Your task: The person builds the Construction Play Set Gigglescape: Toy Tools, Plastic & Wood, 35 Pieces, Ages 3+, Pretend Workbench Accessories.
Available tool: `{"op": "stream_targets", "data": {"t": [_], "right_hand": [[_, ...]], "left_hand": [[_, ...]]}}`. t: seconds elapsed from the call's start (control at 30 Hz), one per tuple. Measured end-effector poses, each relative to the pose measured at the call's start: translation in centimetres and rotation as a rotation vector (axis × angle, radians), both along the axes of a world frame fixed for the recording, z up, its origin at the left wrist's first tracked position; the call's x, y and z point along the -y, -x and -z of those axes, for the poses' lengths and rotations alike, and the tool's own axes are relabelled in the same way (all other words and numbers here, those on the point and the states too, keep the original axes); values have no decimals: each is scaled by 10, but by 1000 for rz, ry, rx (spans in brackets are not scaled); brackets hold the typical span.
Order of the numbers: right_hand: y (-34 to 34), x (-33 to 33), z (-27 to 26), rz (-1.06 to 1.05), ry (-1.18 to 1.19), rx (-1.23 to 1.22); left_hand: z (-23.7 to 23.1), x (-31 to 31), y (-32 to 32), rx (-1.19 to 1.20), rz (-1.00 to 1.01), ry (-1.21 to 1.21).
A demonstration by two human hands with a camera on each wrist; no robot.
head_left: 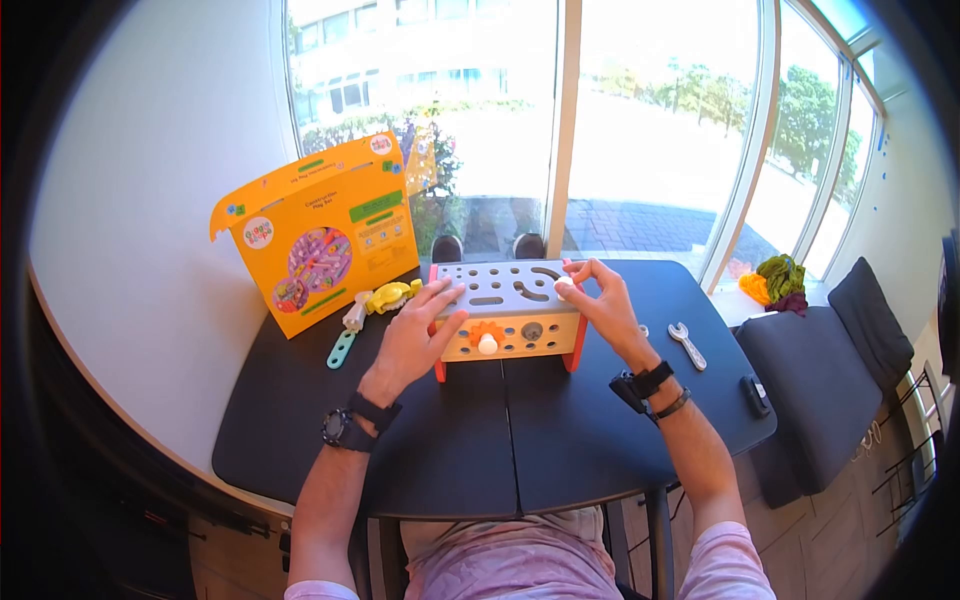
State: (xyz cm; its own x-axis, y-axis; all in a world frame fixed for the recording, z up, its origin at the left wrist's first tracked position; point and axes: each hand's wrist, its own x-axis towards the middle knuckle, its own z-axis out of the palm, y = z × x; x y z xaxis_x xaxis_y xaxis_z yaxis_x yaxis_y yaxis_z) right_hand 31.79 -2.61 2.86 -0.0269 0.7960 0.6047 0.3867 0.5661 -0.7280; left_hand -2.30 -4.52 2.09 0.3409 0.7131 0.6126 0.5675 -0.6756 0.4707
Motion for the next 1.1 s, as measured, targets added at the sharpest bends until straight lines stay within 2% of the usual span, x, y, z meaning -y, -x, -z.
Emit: {"op": "stream_targets", "data": {"t": [0.13,0.43,0.53,0.73,0.83,0.93,1.1], "right_hand": [[7,11,-13,-27,17,14],[8,0,2,-11,-46,6],[7,-6,8,-53,23,-133],[5,-2,9,-76,18,-139],[13,7,6,-16,40,-172],[10,10,8,-95,66,-115],[5,7,16,-158,78,-198]], "left_hand": [[0,0,1,-3,-2,3],[0,1,0,7,2,6],[1,-1,1,-1,-7,-1],[1,0,0,-2,-8,-7],[0,1,0,12,-1,12],[0,1,0,16,3,18],[0,1,0,5,-3,8]]}}
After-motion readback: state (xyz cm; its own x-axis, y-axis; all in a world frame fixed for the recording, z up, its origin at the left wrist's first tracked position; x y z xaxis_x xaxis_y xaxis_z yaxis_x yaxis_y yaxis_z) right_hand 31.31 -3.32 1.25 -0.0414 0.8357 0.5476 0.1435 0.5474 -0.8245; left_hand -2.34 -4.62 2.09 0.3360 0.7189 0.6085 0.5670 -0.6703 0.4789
